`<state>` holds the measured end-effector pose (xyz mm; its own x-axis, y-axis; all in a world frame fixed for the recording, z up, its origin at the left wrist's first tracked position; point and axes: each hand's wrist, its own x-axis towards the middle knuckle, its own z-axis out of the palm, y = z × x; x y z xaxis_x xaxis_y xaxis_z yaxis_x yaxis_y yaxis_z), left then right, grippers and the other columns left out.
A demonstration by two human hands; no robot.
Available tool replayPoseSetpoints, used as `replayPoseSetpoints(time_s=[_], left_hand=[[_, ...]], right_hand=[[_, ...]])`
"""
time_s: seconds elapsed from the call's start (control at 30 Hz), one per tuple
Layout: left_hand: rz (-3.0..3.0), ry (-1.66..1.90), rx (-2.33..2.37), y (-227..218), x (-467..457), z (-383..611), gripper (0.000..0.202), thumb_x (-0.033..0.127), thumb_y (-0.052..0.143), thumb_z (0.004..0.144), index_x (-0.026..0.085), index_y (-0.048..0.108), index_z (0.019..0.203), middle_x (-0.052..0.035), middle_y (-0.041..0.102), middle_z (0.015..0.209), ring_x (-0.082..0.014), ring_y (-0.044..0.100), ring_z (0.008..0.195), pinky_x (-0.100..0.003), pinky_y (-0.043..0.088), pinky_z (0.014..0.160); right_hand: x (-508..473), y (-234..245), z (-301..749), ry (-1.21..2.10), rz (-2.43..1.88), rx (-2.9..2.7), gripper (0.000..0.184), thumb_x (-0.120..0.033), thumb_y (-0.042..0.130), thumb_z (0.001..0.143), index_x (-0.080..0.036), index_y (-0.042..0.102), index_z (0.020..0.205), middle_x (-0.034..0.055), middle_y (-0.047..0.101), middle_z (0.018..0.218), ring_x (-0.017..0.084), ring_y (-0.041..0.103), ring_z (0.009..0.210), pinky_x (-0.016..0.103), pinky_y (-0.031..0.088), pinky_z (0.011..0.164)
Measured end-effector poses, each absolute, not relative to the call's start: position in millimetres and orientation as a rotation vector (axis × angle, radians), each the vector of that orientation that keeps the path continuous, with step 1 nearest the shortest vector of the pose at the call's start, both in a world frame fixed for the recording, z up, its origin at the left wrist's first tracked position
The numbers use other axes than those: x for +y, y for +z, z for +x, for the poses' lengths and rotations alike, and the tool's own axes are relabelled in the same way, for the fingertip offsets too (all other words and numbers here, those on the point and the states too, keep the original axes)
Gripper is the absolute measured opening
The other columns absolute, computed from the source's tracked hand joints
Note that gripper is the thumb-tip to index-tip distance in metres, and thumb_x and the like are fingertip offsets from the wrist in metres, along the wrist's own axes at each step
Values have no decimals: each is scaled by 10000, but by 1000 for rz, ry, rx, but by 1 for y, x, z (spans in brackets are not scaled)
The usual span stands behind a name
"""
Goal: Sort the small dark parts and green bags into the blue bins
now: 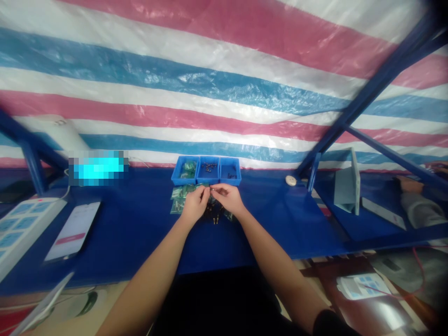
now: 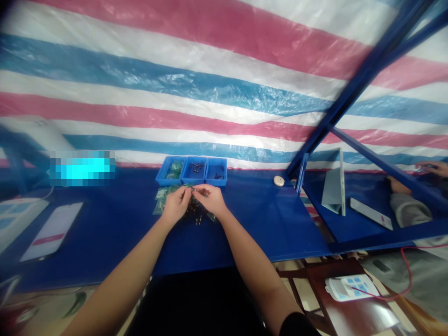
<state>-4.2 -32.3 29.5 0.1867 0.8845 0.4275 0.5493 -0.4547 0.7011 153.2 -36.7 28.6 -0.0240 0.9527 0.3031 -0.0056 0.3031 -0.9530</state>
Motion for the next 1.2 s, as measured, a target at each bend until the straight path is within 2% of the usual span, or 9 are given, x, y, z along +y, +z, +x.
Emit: replayPoseSetpoints(time_s=[0.1,0.37,0.67,0.73,0.93,1.2], left_hand=[[2070,1171,1360,30,-33,-4,345,389,417,958,191,542,706,32,518,570,-111,510,535,-238,363,567],[2049,1161,1358,31,-32,-3,279,391,423,957,204,614,875,19,602,652,-130,569,590,-244,407,610],[2090,1144,1345,31,-32,-3,295,392,403,961,207,621,888,17,595,643,-135,559,575,-249,398,593],[2107,1145,1364,31,-33,-3,308,402,405,958,204,621,865,14,595,639,-138,561,579,-249,395,594],[2099,1166,1428,32,-33,-3,315,413,429,949,202,612,805,15,597,635,-133,557,574,-244,386,591],[2114,1155,1414,33,-33,-2,334,425,421,947,199,613,794,11,595,627,-141,556,572,-251,391,588]], right_hand=[[-36,28,153,1008,-947,-1337,289,-360,742,727,-181,735,955,64,739,880,194,693,783,351,575,773],[-36,33,153,1031,-939,-1300,311,-386,757,708,-190,737,949,52,732,864,193,685,794,360,573,799],[-35,31,152,1037,-908,-1303,266,-368,750,714,-198,727,917,48,726,863,189,681,798,348,570,794],[-33,27,154,1046,-913,-1281,250,-351,746,718,-188,721,906,45,722,840,177,677,760,331,570,764],[-26,20,159,1134,-1086,-1282,241,-329,742,703,-173,713,885,21,686,666,140,615,541,270,535,537],[-22,15,159,1064,-1123,-1260,266,-359,727,717,-183,723,917,36,721,747,161,656,592,291,561,568]])
